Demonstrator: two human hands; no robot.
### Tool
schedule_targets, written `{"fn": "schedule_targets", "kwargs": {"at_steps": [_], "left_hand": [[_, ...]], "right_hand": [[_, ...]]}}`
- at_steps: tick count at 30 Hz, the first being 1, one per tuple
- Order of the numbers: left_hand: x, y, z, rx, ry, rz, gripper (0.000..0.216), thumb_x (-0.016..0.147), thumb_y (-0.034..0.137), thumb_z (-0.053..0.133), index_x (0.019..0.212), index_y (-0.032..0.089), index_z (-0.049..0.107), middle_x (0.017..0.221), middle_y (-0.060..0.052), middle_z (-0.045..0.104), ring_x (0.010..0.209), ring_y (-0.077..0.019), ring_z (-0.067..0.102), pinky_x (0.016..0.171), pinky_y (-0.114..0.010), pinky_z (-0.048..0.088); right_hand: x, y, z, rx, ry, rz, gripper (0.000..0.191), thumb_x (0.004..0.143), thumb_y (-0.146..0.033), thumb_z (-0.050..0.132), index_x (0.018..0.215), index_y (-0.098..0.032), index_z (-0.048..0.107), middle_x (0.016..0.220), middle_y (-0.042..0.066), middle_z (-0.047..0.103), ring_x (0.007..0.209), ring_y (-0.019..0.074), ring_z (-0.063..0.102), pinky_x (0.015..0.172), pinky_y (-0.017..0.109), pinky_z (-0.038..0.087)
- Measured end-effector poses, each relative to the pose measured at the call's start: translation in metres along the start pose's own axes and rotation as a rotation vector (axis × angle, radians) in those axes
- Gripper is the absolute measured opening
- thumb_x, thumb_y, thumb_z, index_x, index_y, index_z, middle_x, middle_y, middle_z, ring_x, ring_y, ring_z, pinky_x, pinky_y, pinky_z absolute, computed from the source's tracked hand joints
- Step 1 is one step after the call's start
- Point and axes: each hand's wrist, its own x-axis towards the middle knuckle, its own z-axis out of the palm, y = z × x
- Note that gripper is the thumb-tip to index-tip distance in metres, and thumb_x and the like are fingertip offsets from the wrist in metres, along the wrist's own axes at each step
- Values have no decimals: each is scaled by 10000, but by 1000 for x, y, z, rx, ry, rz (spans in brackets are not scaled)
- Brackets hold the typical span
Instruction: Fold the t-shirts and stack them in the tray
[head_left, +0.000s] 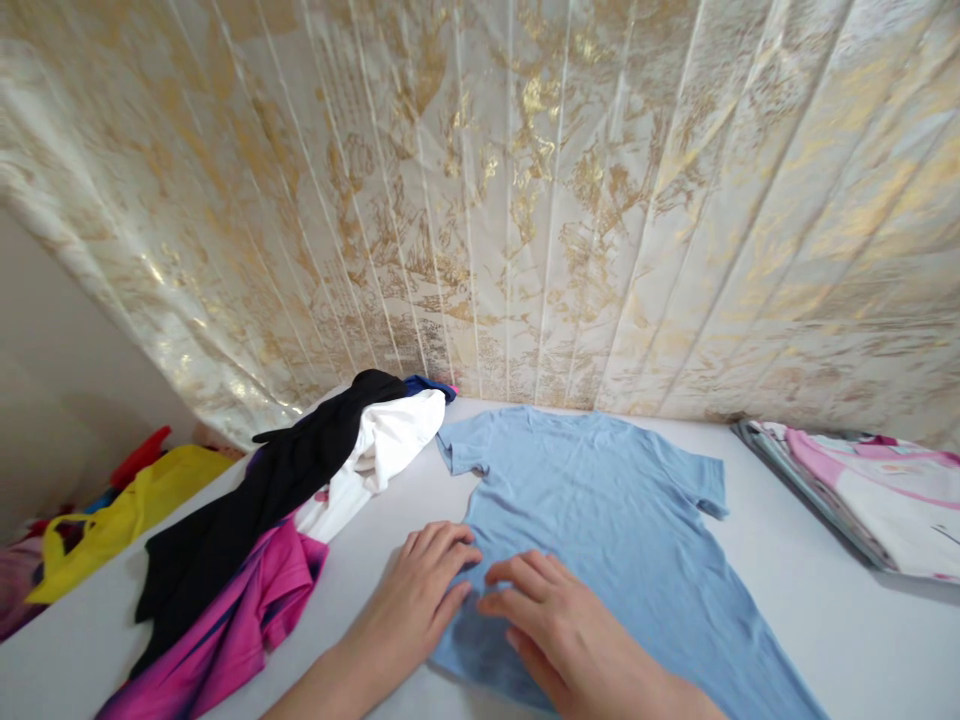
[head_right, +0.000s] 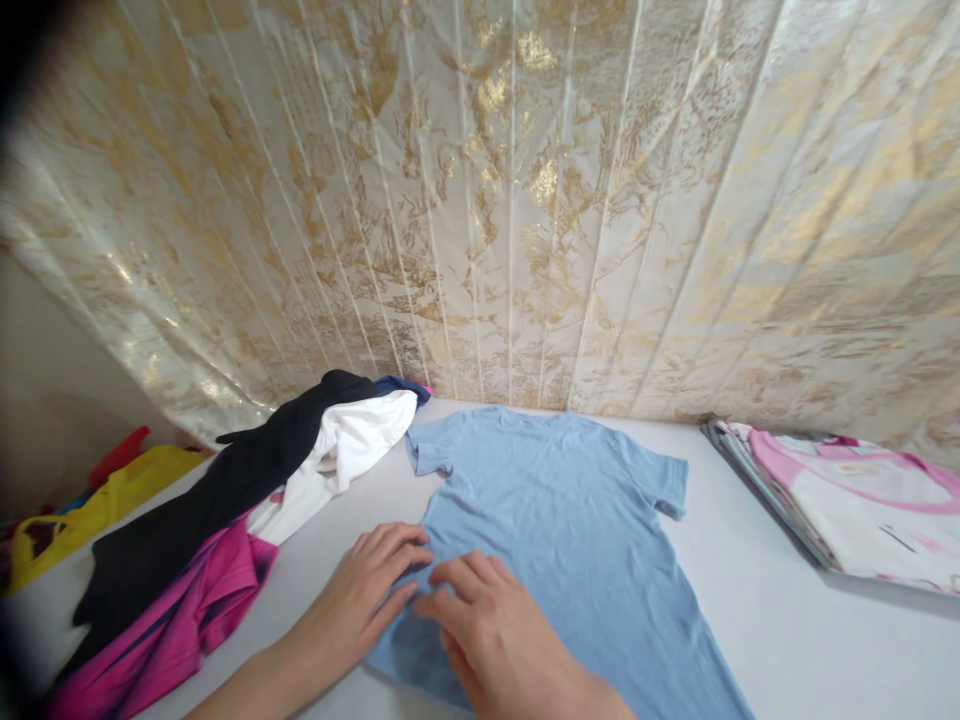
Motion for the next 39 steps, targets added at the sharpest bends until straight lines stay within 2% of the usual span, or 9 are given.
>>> {"fn": "schedule_targets", "kwargs": {"at_steps": [2,6,10,14,19,23,28,32,39], "left_hand": [[0,-2,3,23,25,-1,234,962,244,466,1177,265,555,1259,-46,529,1173,-232,460,952,-390,409],[1,-5,7,49,43,-17,276,965,226,453,1219,281,546,1296,-44,521,1199,-235,447,971,-407,405],[1,-7,7,57,32,-6,289,972,223,442,1242,280,530,1331,-40,511,1228,-226,433,984,-405,403],[0,-10,7,76,30,-1,304,964,216,457,1254,280,525,1372,-25,501,1265,-225,414,1009,-413,393],[1,-10,1,73,41,15,309,957,199,465,1252,273,516,1398,-18,492,1307,-235,368,1027,-422,369],[2,0,-14,-31,54,40,236,926,101,434,1075,237,557,1210,-33,589,1182,-220,457,972,-384,383],[-5,17,-29,-229,-109,125,312,767,-54,402,856,215,533,877,8,588,889,-158,529,842,-283,414],[-9,25,-33,-228,-232,96,399,654,-59,457,908,227,570,967,1,580,954,-170,525,896,-287,416],[-10,32,-37,-177,-305,-13,454,695,66,562,1097,278,581,1138,-15,534,1057,-220,495,988,-377,394]], "right_hand": [[2,1,2,-15,-17,-28,375,837,-72,509,1129,-285,613,1168,12,615,1019,185,547,879,307,429],[5,4,3,-121,88,126,415,831,-21,456,1139,-252,612,1224,49,591,1074,220,522,891,348,420],[7,1,4,-32,0,-21,362,838,-69,502,1103,-285,623,1164,10,614,1022,185,540,873,301,429],[8,1,9,-108,77,72,375,842,-53,478,1128,-255,609,1186,40,606,1059,209,530,887,333,422],[9,1,11,-70,45,18,348,843,-82,520,1104,-290,617,1189,-1,615,1043,183,544,897,308,418],[10,2,11,-46,77,75,394,861,-50,481,1150,-292,596,1198,-6,615,1064,178,536,904,311,415],[10,8,13,-39,77,52,447,843,-32,498,1186,-306,581,1271,-17,580,1121,172,514,948,313,402],[10,13,11,-27,89,77,491,860,-38,491,1262,-313,554,1327,-11,563,1171,176,498,981,334,400],[7,16,17,-43,105,48,492,922,-87,440,1357,-312,485,1446,-8,485,1330,175,413,1075,381,359]]}}
